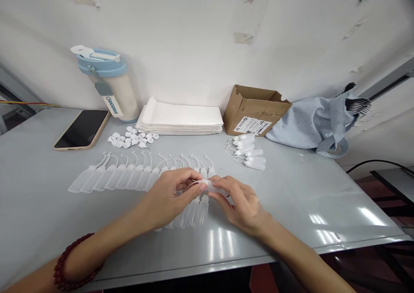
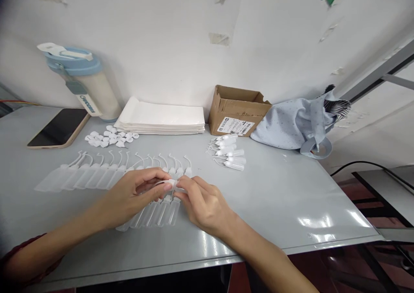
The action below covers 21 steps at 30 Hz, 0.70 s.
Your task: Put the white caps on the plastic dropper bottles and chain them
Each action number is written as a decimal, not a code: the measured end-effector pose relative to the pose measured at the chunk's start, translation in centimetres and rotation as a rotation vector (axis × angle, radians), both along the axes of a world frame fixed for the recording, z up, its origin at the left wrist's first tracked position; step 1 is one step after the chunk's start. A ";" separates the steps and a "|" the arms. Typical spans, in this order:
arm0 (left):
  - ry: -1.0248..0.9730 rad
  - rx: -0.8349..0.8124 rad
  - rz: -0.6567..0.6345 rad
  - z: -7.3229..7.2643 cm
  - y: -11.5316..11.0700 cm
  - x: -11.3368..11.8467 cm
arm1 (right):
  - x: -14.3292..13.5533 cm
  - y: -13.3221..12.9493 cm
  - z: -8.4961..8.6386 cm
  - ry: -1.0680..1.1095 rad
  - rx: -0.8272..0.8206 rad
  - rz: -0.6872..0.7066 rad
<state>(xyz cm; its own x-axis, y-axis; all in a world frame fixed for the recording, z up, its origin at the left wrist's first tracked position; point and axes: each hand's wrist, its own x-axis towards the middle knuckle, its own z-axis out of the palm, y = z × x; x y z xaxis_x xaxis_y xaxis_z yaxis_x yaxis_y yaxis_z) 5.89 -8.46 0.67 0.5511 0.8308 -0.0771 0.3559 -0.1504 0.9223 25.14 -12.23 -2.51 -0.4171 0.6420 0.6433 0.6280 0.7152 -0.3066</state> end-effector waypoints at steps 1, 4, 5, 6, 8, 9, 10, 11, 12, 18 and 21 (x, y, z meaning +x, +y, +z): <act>0.003 0.030 -0.012 -0.1 0.0 0.0 | 0.0 -0.1 0.1 0.025 -0.028 -0.007; 0.001 0.186 -0.058 -0.5 0.0 0.0 | 0.1 -0.3 0.7 0.147 -0.222 -0.028; -0.009 0.259 -0.072 -0.6 0.0 -0.1 | 0.1 -0.4 1.0 0.188 -0.310 -0.032; -0.022 0.332 -0.081 -0.7 0.0 -0.1 | 0.1 -0.5 1.2 0.224 -0.388 -0.031; -0.045 0.426 -0.097 -0.6 -0.1 -0.2 | 0.2 -0.5 1.5 0.274 -0.468 -0.020; -0.048 0.437 -0.100 -0.6 -0.1 -0.2 | 0.2 -0.5 1.5 0.284 -0.454 -0.011; -0.045 0.424 -0.097 -0.5 -0.2 -0.2 | 0.2 -0.5 1.4 0.280 -0.403 -0.002; -0.035 0.397 -0.091 -0.4 -0.2 -0.2 | 0.2 -0.5 1.3 0.261 -0.326 0.005; -0.021 0.369 -0.087 -0.4 -0.2 -0.2 | 0.2 -0.4 1.1 0.232 -0.238 0.011; 0.030 0.178 -0.087 0.2 -0.3 0.0 | 0.5 0.5 0.3 -0.038 0.115 0.073; 0.044 0.057 -0.098 0.7 -0.4 0.1 | 0.8 0.7 0.4 -0.214 0.230 0.024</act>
<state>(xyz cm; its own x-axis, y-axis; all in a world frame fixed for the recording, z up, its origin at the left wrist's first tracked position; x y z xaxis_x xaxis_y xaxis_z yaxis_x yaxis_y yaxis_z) 5.94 -8.87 1.35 0.6270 0.7769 -0.0575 0.3769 -0.2380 0.8951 25.95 -11.54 -2.09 -0.5720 0.4776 0.6669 0.6426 0.7662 0.0023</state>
